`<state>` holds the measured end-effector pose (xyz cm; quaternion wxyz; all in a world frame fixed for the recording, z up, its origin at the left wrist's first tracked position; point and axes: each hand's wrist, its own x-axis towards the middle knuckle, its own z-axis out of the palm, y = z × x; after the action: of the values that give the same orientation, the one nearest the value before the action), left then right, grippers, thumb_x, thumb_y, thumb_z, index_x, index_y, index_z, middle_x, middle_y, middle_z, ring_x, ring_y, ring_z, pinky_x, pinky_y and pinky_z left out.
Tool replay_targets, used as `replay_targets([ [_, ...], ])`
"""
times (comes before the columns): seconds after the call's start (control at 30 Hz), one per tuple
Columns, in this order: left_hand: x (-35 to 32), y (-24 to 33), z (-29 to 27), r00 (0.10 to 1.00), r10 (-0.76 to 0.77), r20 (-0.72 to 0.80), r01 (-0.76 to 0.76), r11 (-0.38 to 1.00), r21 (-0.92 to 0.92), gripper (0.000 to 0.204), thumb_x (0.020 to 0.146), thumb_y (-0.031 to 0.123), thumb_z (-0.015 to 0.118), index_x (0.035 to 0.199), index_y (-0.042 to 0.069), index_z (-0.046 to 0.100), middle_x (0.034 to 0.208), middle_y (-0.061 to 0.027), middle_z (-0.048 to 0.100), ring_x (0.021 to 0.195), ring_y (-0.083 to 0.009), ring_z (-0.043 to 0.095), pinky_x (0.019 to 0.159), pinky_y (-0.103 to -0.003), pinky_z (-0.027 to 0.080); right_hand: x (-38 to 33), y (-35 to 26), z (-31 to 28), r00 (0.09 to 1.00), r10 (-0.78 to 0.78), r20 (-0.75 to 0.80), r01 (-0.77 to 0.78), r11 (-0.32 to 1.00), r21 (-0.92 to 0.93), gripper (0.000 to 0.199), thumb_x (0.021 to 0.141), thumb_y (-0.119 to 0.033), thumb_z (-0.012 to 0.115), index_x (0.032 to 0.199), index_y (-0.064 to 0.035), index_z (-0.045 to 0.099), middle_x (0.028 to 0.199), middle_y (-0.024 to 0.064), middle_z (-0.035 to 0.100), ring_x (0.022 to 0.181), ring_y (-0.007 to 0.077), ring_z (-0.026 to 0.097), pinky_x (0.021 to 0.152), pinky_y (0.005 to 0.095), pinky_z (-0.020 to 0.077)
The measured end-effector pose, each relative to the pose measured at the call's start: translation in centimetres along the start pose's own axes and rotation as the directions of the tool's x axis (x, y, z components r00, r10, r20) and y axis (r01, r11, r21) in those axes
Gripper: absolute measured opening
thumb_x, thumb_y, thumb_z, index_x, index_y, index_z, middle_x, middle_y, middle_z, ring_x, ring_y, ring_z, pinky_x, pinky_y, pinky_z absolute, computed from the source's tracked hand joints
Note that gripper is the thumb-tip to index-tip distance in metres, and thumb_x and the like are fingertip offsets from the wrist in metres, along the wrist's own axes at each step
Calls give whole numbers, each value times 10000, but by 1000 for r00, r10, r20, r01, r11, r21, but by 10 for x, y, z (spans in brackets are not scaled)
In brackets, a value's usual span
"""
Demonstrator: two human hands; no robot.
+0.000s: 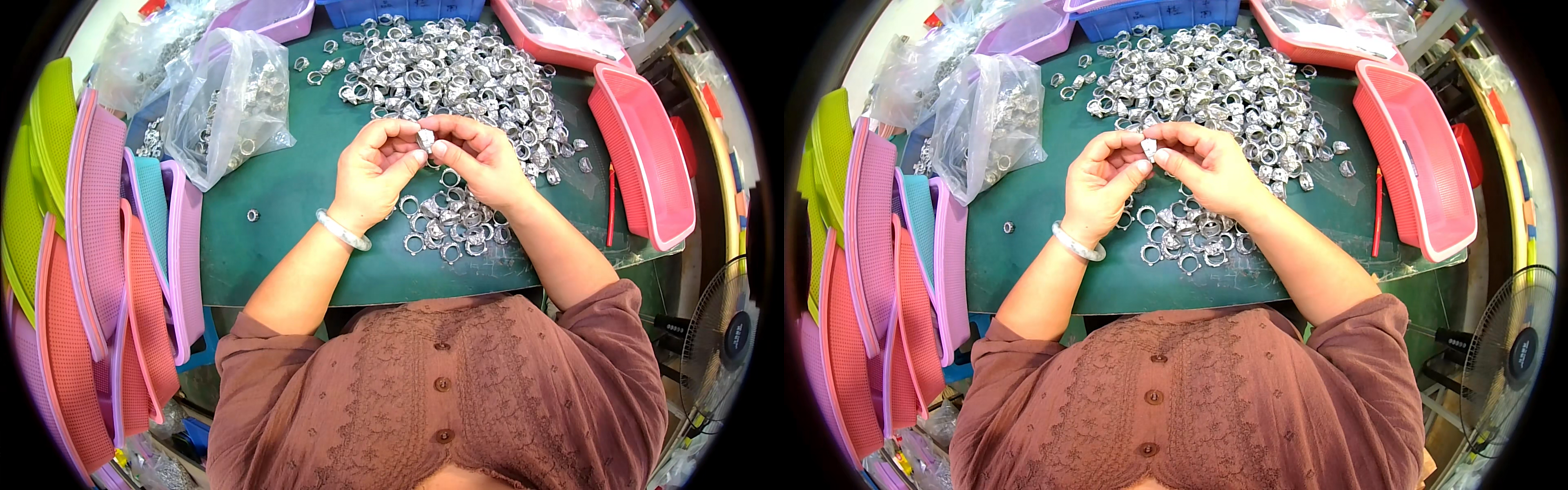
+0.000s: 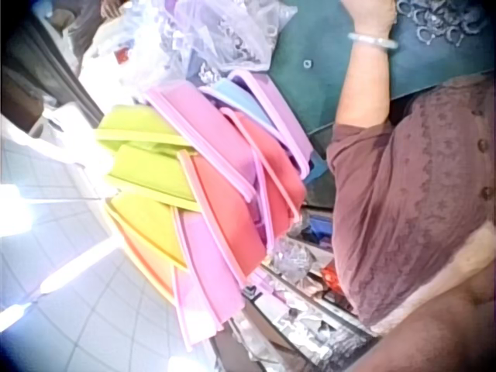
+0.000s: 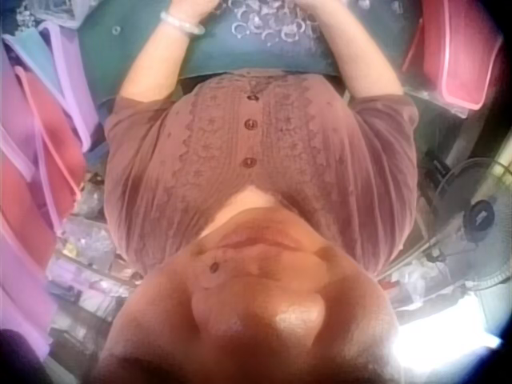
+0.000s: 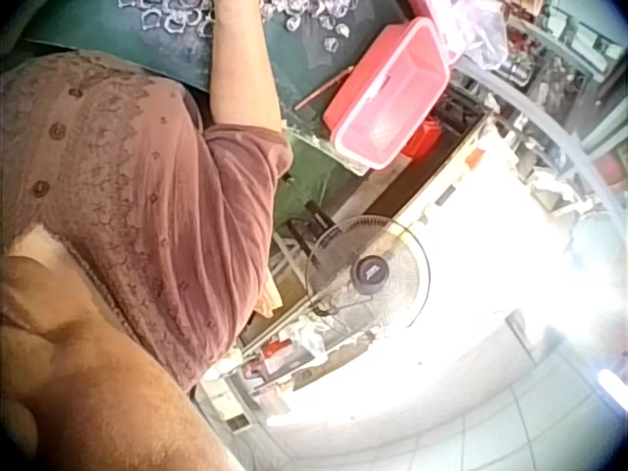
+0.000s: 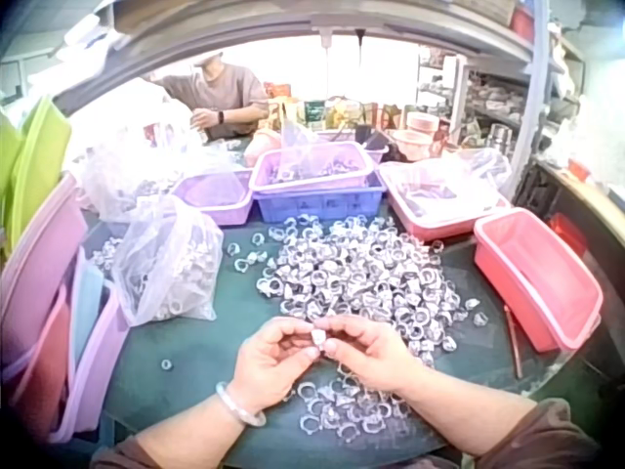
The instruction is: The person holds a metal ring, applies a red marking with a pen, and places it into a pink tray.
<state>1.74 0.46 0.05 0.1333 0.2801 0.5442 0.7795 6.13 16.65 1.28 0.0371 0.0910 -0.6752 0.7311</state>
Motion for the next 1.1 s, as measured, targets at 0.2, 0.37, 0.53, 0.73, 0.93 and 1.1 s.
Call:
replay_targets([
  [0.2, 1, -1, 0, 1000, 7, 5, -7, 1000, -5, 273, 796, -57, 576, 1055, -2, 509, 971, -70, 584, 884, -122, 568, 757, -247, 485, 0, -1, 0, 1000, 1, -7, -1, 1000, 6, 268, 850, -74, 558, 1102, 16, 546, 984, 64, 605, 907, 112, 559, 818, 258, 457],
  [0.37, 0, -1, 1, 1000, 10, 3, -10, 1000, -12, 274, 795, -58, 578, 1054, 2, 509, 975, -66, 581, 887, -120, 567, 760, -242, 483, -1, -2, 0, 1000, 1, -6, -1, 1000, 1, 269, 850, -71, 557, 1104, 17, 543, 989, 67, 603, 911, 113, 557, 819, 258, 457],
  [0.53, 0, -1, 0, 1000, 11, 9, -11, 1000, -4, 273, 795, -59, 578, 1052, 1, 509, 981, -66, 579, 889, -118, 566, 763, -240, 482, -1, -2, 0, 1000, 2, -8, -2, 1000, 17, 266, 851, -72, 557, 1100, 20, 544, 985, 67, 603, 911, 113, 558, 819, 257, 457],
  [0.73, 0, 0, 1, 1000, 11, 7, -11, 1000, 1, 277, 796, -61, 574, 1058, 0, 508, 977, -66, 581, 890, -119, 567, 759, -241, 483, -1, -2, 0, 1000, -1, -7, 1, 1000, -5, 265, 850, -72, 558, 1097, 21, 544, 982, 69, 603, 904, 113, 559, 815, 254, 459],
  [0.93, 0, -2, 0, 1000, -1, 2, 1, 1000, 14, 279, 798, -63, 568, 1063, 2, 508, 969, -64, 584, 878, -117, 569, 743, -238, 483, -1, 0, 1, 1000, -14, -21, 15, 999, 43, 259, 843, -57, 560, 1090, 18, 547, 979, 66, 603, 896, 109, 562, 804, 246, 463],
  [1.1, 0, 1, 1, 1000, -27, 3, 27, 999, 26, 286, 803, -52, 567, 1075, 2, 501, 959, -61, 584, 854, -110, 568, 726, -231, 482, 0, 0, 1, 999, -42, -31, 42, 999, -4, 264, 833, -64, 572, 1083, 17, 548, 974, 61, 604, 874, 107, 569, 779, 244, 473],
])
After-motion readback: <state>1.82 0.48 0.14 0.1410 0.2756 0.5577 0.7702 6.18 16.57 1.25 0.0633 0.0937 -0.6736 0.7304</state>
